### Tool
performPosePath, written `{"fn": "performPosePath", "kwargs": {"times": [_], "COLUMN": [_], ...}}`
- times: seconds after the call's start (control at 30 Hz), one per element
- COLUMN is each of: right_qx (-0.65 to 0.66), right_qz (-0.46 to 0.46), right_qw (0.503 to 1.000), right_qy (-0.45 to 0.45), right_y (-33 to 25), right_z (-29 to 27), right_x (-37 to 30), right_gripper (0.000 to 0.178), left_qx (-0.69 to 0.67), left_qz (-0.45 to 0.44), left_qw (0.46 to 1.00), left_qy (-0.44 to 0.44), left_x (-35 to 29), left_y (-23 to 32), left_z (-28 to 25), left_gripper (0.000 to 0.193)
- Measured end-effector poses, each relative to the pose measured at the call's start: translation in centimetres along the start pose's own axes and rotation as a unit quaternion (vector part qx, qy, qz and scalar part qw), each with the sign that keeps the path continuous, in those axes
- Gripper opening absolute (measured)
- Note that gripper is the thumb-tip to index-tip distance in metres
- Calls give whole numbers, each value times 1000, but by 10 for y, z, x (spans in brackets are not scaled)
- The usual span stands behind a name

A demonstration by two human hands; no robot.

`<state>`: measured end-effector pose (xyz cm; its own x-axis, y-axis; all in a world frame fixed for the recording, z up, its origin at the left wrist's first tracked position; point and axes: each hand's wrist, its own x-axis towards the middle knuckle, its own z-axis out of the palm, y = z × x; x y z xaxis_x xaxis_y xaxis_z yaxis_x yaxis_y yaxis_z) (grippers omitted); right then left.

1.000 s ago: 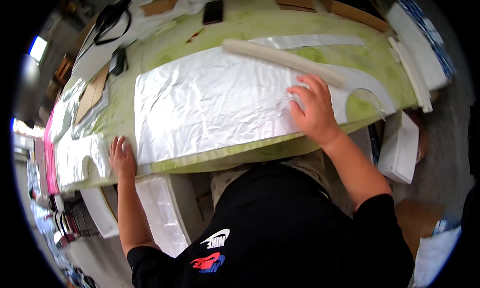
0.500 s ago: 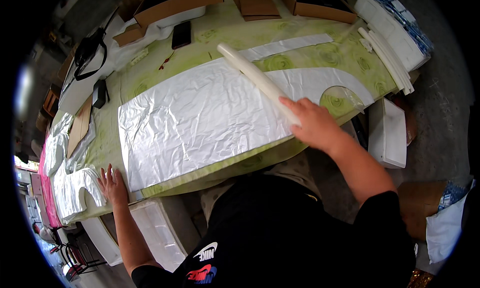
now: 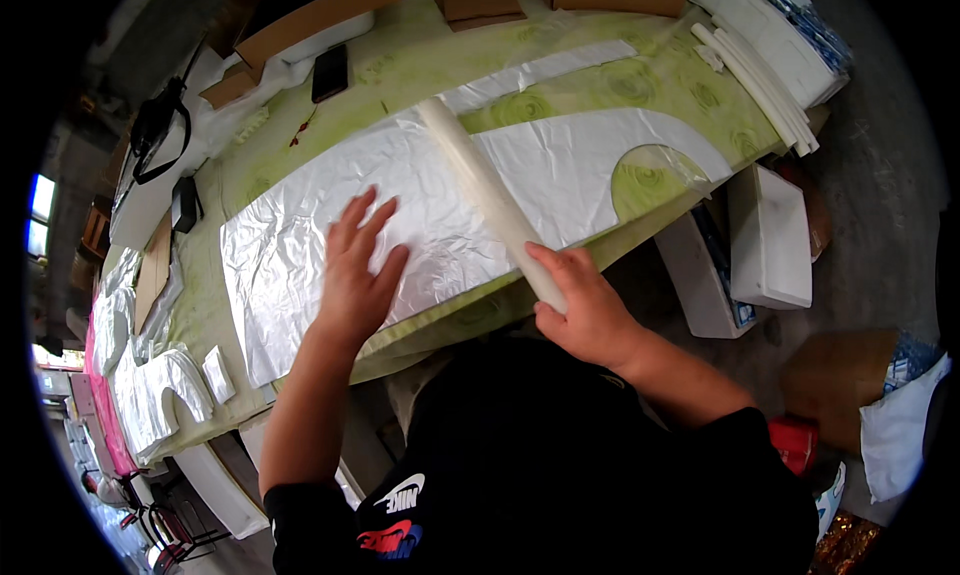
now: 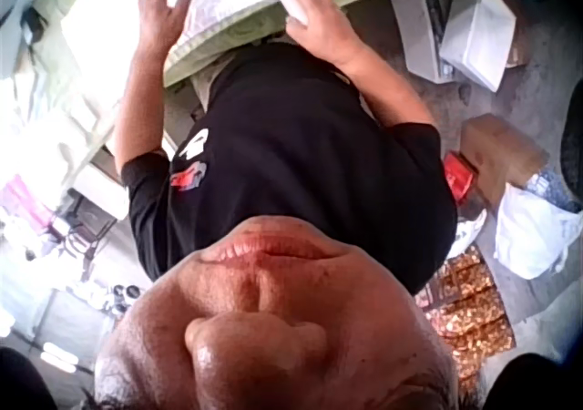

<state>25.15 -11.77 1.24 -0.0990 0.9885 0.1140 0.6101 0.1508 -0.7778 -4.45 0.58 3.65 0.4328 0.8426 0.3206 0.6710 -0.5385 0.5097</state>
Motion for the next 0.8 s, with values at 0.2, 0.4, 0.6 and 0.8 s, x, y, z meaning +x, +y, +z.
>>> {"fn": "performPosePath", "kwargs": {"times": [0.2,0.4,0.6,0.8], "right_qx": [-19,-16,27,157], "right_qz": [-62,-3,17,-1], "right_qw": [996,1000,998,985], "right_qy": [53,-22,-57,72], "right_y": [-4,-8,-13,9], "right_z": [0,9,-1,1], "right_x": [-13,1,2,-15], "right_gripper": [69,68,70,53], "left_qx": [76,107,65,-71], "left_qz": [-101,-90,15,129], "left_qw": [991,989,996,987], "left_qy": [-35,-38,51,-71], "left_x": [28,27,31,93], "left_y": [-26,-8,-14,96], "left_z": [57,55,60,71], "left_gripper": [53,53,51,40]}}
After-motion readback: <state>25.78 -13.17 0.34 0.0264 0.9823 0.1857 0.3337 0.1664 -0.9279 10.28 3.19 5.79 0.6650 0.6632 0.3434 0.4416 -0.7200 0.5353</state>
